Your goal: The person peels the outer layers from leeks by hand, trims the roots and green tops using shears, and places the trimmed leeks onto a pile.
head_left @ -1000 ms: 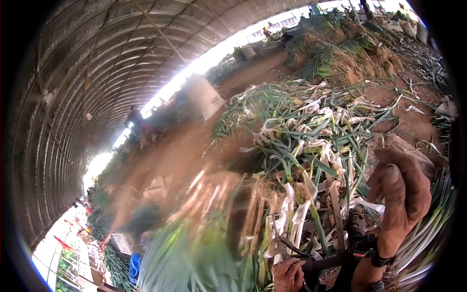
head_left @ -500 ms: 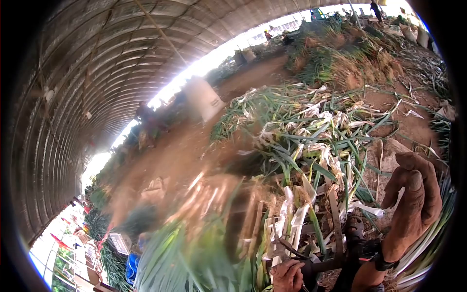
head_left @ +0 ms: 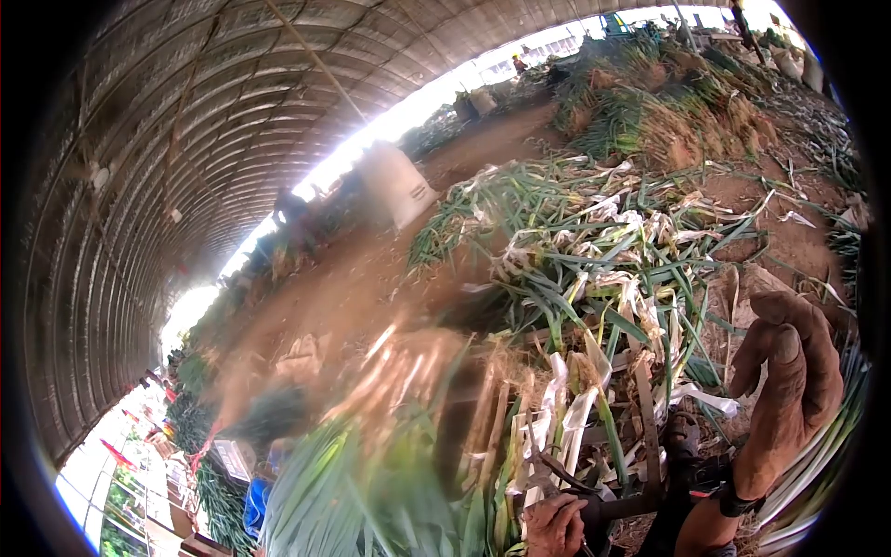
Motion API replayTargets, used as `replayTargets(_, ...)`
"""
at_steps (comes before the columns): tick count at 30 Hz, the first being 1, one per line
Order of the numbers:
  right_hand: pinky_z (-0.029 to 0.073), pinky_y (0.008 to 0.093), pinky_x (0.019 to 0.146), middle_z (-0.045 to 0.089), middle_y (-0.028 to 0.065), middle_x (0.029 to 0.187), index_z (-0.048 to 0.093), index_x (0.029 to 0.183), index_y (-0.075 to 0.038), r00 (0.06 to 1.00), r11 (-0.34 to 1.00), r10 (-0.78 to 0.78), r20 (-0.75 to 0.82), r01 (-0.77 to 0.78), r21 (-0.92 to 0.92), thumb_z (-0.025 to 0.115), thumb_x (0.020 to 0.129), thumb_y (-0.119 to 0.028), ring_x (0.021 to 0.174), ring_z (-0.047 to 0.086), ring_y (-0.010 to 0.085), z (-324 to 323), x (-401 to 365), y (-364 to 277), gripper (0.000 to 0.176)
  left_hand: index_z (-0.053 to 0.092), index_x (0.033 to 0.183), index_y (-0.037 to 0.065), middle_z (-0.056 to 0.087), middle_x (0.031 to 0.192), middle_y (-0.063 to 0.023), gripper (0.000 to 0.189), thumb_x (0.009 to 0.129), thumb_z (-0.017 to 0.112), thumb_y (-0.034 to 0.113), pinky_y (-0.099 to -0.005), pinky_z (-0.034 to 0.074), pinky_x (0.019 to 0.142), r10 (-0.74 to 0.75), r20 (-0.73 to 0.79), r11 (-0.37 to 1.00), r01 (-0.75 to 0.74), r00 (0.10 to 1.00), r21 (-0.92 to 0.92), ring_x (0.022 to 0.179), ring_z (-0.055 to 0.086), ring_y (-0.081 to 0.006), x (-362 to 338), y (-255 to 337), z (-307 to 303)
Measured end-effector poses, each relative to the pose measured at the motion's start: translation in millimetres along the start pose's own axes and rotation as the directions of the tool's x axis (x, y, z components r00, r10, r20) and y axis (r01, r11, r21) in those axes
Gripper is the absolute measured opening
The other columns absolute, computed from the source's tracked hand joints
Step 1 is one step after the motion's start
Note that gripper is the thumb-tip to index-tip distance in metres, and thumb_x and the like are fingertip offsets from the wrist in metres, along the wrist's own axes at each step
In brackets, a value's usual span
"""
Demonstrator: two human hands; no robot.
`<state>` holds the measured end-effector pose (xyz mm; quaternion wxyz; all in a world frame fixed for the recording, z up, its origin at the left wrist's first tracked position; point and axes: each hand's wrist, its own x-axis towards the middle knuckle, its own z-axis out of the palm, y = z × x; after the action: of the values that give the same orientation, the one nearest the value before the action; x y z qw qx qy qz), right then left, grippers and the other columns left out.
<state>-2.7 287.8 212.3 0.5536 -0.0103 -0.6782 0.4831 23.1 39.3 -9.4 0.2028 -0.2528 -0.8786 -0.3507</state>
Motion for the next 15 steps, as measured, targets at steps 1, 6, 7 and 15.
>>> replayTargets(1, 0.029, 0.0243, 0.046, 0.051, 0.0003, 0.06, 0.064, 0.113, 0.002, 1.0, 1.0, -0.002, 0.007, 0.001, 0.006, 0.052, 0.106, -0.033, 0.047, 0.041, 0.0048, 0.6, -0.1, -1.2, 0.038, 0.068, 0.103, 0.008, 0.063, 0.107, -0.012, 0.021, 0.083, 0.065, 0.004, -0.046, 0.044, 0.088, 0.008, -0.011, 1.0, -0.008, 1.0, -0.002, 0.099, 0.06, -0.0338, 0.7, 0.7, -0.6)
replayTargets(6, 0.033, 0.0249, 0.049, 0.054, 0.0018, 0.063, 0.064, 0.115, 0.002, 0.998, 0.998, 0.064, 0.024, -0.064, 0.012, 0.053, 0.106, -0.033, 0.05, 0.045, 0.006, 0.8, -2.6, -3.2, 0.038, 0.067, 0.104, 0.008, 0.063, 0.108, -0.012, 0.022, 0.083, 0.064, 0.004, -0.046, 0.044, 0.088, 0.011, -0.036, 1.0, -0.011, 0.999, -0.019, 0.1, 0.059, -0.0342, 1.2, 2.0, -0.9)
replayTargets(7, 0.036, 0.0257, 0.05, 0.056, 0.0031, 0.065, 0.063, 0.116, 0.003, 0.996, 0.996, 0.085, 0.04, -0.086, 0.029, 0.054, 0.105, -0.034, 0.052, 0.048, 0.0071, -1.4, -2.2, -5.6, 0.039, 0.067, 0.104, 0.008, 0.063, 0.108, -0.0121, 0.022, 0.082, 0.064, 0.004, -0.046, 0.044, 0.088, 0.017, -0.038, 1.0, -0.017, 0.999, -0.015, 0.099, 0.059, -0.0343, 1.2, 1.3, -0.4)
replayTargets(15, 0.038, 0.0261, 0.055, 0.054, 0.002, 0.069, 0.061, 0.118, 0.002, 0.987, 0.991, 0.13, 0.094, -0.128, -0.026, 0.051, 0.105, -0.035, 0.056, 0.047, 0.0078, -2.7, -3.0, -4.1, 0.041, 0.067, 0.101, 0.008, 0.064, 0.106, -0.0127, 0.022, 0.08, 0.065, 0.002, -0.0454, 0.044, 0.084, -0.004, -0.016, 1.0, 0.003, 1.0, -0.025, 0.097, 0.061, -0.0343, 0.2, -1.3, 0.6)
